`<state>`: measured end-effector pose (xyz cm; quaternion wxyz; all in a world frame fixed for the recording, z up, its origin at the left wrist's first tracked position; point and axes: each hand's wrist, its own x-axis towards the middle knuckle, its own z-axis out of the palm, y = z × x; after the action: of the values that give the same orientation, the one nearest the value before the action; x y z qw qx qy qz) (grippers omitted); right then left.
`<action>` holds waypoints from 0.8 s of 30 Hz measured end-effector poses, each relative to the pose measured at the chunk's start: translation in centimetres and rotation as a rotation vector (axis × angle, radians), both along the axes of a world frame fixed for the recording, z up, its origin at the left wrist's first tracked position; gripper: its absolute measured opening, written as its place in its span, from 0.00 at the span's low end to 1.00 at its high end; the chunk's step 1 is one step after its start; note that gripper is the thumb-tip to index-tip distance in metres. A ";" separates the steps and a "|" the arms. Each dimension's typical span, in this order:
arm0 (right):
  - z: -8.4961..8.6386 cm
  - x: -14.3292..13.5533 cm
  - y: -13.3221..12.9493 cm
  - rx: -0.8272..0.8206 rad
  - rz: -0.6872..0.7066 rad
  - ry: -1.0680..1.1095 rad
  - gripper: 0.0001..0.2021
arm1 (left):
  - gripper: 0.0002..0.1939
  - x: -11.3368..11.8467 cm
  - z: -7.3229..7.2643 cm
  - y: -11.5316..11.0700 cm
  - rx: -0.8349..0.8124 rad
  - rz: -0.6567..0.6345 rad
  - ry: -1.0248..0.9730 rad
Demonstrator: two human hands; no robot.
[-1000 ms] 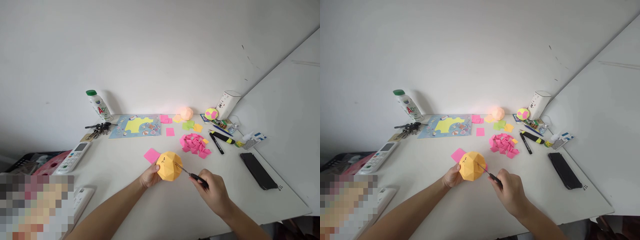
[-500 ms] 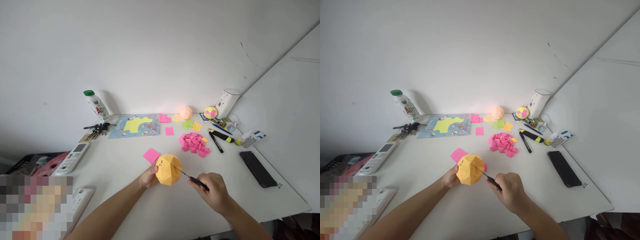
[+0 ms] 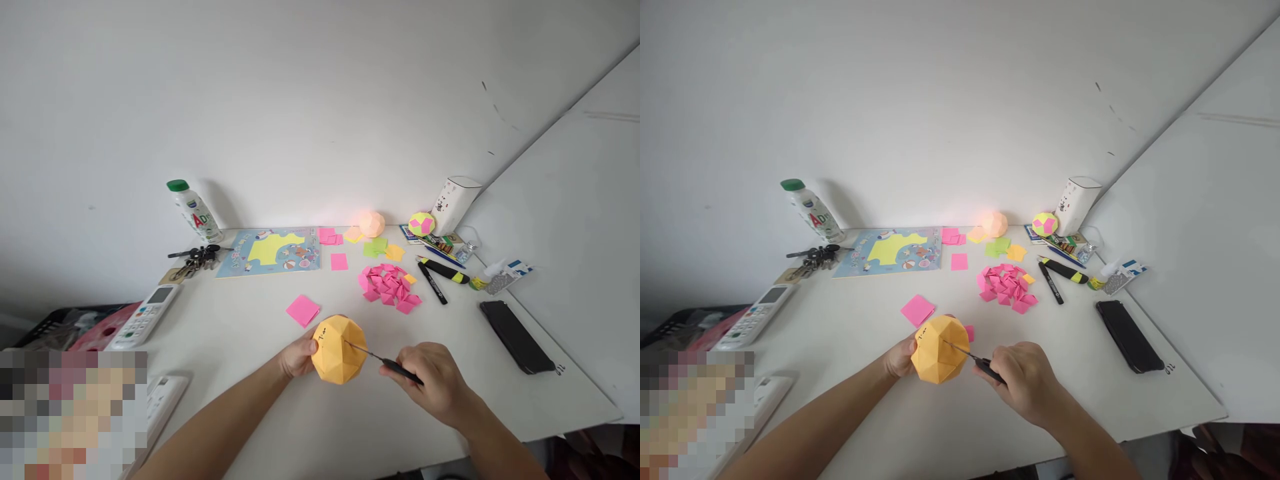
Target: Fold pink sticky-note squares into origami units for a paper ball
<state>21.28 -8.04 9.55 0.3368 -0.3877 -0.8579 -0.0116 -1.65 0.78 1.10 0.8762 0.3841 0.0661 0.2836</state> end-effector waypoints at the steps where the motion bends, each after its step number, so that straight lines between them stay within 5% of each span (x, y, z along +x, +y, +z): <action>1: 0.0 0.0 0.0 0.030 0.002 -0.001 0.16 | 0.37 0.0 0.0 0.0 -0.001 -0.001 0.003; 16: -1.6 -1.5 0.4 0.468 -0.046 0.037 0.19 | 0.39 0.5 0.7 -0.5 0.016 0.138 0.006; 24: -1.7 -0.8 0.5 0.436 -0.069 0.089 0.19 | 0.38 0.4 0.4 -0.2 -0.003 0.086 -0.013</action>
<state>20.48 -7.58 7.84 0.4496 -0.3349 -0.8057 -0.1912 -1.29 0.53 1.47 0.8641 0.3778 0.0774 0.3235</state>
